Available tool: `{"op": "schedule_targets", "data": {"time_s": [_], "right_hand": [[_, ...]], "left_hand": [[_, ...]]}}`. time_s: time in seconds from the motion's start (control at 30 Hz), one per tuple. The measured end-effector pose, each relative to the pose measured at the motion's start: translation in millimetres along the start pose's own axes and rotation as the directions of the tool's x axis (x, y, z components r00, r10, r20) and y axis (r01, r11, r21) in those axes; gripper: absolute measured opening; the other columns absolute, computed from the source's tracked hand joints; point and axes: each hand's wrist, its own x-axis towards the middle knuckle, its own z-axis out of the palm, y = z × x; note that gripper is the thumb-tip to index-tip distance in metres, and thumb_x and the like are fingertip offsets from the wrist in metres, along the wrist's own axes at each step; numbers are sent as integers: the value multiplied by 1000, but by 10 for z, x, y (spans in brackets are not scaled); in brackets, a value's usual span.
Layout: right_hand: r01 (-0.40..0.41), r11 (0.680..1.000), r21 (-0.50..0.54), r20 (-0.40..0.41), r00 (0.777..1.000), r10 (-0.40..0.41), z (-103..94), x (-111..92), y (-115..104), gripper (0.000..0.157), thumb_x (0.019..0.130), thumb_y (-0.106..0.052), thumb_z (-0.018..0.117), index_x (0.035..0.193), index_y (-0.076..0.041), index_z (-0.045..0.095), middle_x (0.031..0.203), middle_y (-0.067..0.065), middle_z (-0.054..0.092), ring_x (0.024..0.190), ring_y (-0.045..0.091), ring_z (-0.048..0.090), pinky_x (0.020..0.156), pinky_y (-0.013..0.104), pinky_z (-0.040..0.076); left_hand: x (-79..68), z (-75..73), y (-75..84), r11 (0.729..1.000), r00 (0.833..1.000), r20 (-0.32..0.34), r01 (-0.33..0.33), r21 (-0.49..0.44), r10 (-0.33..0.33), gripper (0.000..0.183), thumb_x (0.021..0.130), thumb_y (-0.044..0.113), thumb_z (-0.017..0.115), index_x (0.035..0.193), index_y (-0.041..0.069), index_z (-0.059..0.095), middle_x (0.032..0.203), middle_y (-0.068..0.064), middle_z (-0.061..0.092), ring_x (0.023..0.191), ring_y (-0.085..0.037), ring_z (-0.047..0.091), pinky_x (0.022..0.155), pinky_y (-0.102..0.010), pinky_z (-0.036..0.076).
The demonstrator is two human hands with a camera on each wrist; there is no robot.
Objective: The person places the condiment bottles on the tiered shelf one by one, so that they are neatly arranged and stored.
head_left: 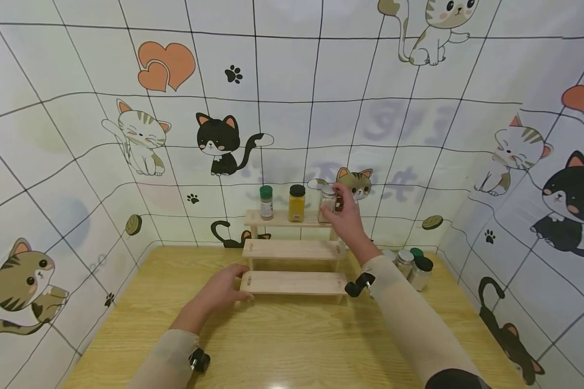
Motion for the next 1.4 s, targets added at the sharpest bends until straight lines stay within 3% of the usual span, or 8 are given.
{"op": "schedule_targets", "data": {"time_s": [0.17,0.23,0.33,0.47,0.63,0.87,1.1,1.4], "right_hand": [[-102,994,-25,6,995,102,-101,-137,-53,92,104,-41,81,175,-30,24,161,12,45,144,34,49,112,59,50],[-123,992,-23,4,992,124,-163,-216,-66,93,103,-41,81,175,-26,24,161,15,45,144,38,49,116,62,45],[-117,992,-49,-10,993,116,-274,-349,-75,86,105,-33,80,172,-13,29,158,23,45,144,43,49,119,64,41],[-89,986,-143,-37,996,84,-439,-566,-100,71,107,-25,78,162,-1,40,154,27,48,139,45,51,117,63,43],[-97,967,-234,-71,994,83,-656,-879,-121,59,108,-24,77,153,2,48,150,24,49,135,44,53,113,61,45],[-164,934,-317,-97,985,140,-871,-1255,-83,57,108,-23,76,149,5,49,148,27,47,134,47,50,113,63,44],[-177,912,-370,-92,984,153,-976,-1523,75,64,106,-26,79,154,4,48,148,28,46,134,48,49,110,66,46],[-210,898,-387,-120,977,177,-969,-1780,225,70,102,-24,84,154,4,48,149,28,48,134,47,53,107,66,49]], "left_hand": [[2,27,-8,1000,1000,4,4,-9,-4,68,81,32,102,136,9,70,129,-6,72,119,-27,68,106,-53,55],[-3,32,-11,1000,1000,8,5,-14,-5,68,82,32,102,137,9,70,130,-7,72,119,-28,68,106,-53,55],[-14,31,-19,1000,1000,7,8,-17,-8,71,82,33,102,140,7,69,131,-8,72,120,-29,68,107,-54,55],[-22,10,-25,1000,1000,1,2,-24,-2,73,82,32,102,141,6,68,132,-9,71,121,-30,68,107,-55,55],[-19,-3,-33,1000,1000,1,-16,-22,16,70,82,32,102,138,6,69,129,-8,72,119,-30,69,105,-55,56],[-11,2,-25,1000,1000,3,7,-21,-7,73,84,32,101,143,6,67,134,-10,71,123,-31,68,108,-55,55],[-6,-11,-8,1000,1000,11,12,-15,-12,74,84,31,100,144,3,66,134,-12,71,124,-34,68,108,-58,54],[2,-4,6,1000,1000,19,7,-8,-7,75,85,32,100,144,3,66,137,-13,70,125,-34,67,108,-57,54]]}}
